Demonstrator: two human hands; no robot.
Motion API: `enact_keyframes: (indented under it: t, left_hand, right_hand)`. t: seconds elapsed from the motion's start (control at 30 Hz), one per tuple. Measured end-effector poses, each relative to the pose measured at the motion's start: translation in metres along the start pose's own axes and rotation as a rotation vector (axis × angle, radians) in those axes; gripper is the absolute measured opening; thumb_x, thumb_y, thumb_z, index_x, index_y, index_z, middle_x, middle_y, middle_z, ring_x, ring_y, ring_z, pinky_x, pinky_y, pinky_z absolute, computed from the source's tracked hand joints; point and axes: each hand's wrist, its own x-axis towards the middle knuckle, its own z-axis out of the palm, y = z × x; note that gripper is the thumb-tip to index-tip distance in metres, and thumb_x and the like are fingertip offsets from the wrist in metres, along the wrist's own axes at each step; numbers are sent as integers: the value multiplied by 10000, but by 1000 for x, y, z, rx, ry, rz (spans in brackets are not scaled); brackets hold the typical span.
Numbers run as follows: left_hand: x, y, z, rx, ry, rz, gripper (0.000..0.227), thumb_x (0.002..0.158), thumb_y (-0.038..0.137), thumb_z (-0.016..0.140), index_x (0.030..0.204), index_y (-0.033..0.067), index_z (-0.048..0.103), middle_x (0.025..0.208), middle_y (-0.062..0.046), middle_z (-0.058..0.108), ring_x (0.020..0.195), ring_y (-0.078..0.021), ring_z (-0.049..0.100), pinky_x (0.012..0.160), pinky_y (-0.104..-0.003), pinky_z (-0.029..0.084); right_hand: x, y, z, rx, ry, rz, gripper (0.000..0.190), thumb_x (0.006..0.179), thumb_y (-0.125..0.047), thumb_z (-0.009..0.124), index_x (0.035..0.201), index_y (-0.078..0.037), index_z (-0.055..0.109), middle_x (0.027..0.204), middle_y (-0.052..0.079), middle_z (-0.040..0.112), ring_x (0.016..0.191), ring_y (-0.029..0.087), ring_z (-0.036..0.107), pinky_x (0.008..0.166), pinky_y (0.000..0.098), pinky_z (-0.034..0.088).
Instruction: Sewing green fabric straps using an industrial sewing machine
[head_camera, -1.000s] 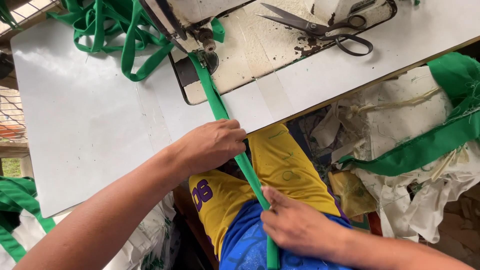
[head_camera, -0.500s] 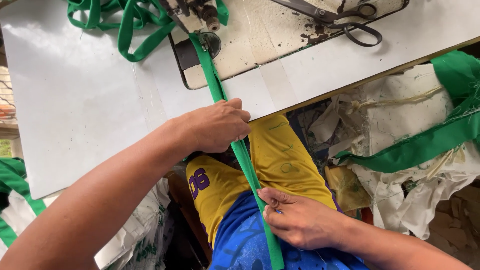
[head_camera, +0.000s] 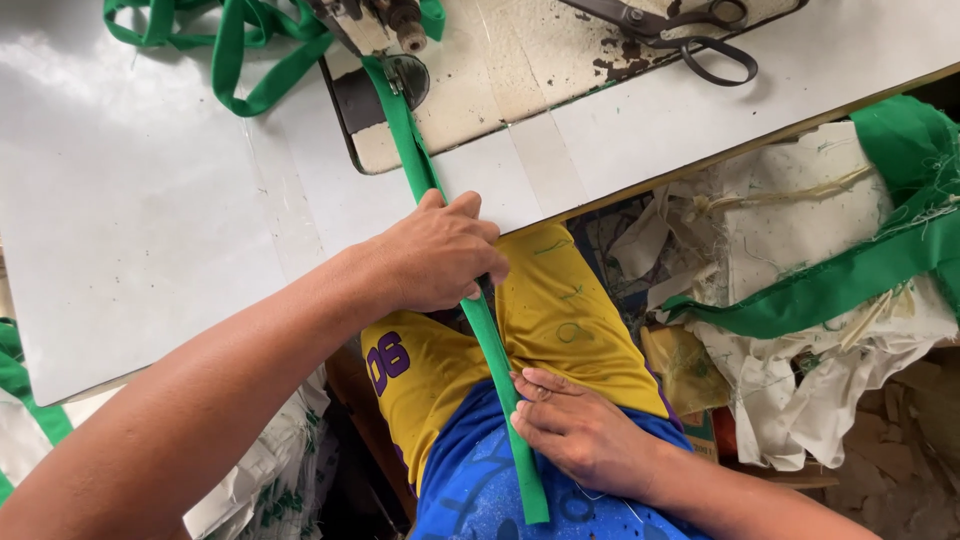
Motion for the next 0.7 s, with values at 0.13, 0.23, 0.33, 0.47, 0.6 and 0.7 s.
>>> enact_keyframes:
  t: [0.13,0.23,0.33,0.47,0.6,0.7]
  left_hand:
    - [-10,8,-5,74,71,29,264,921,188,637,728,360,693,808,94,459,934,-216,389,709,-424,319]
    - [-22,20,-22,43,-42,-35,275,977,181,580,779,280,743,903,34,501,927,-214,414,840,-429,328]
    - [-21,23,-1,224,147,41,164,867,198,667,736,245,754,952,2,551,960,-263,471,823,-445,371]
    - [-24,32,7,203,109,48,203,974,250,629,861,225,795,1079,-6,613,1065,-254,468,932,-449,377]
    - [-11,36,59,250,317,212,236,895,233,650,674,262,727,746,95,649,917,-254,526,827,-419,369]
    - [3,38,72,279,406,200,173,869,239,671,723,295,746,767,112,677,926,-240,546,819,-416,388]
  right_hand:
    - [2,-9,-7,-103,-8,-7,217,1082,-96,477,1089,21,659,1089,119,707,1237,418,649,1144,551,388]
    - [17,-21,-22,-309,1,-83,271,1092,-122,396,1072,-54,658,1086,30,681,1219,320,657,1000,461,387]
    - [23,-17,-15,-200,-95,-196,267,1079,8,372,1046,52,634,949,140,554,1338,443,591,1132,622,401]
    - [20,2,0,-94,-132,-123,192,1073,2,442,989,71,601,885,133,576,1231,439,654,1131,522,483]
    - [22,3,1,-133,-150,-124,173,1065,7,446,997,71,591,917,164,562,1193,417,659,1108,495,519]
    - [17,17,13,-156,-190,-128,123,1019,59,499,990,98,612,909,183,587,1180,435,655,1119,496,508]
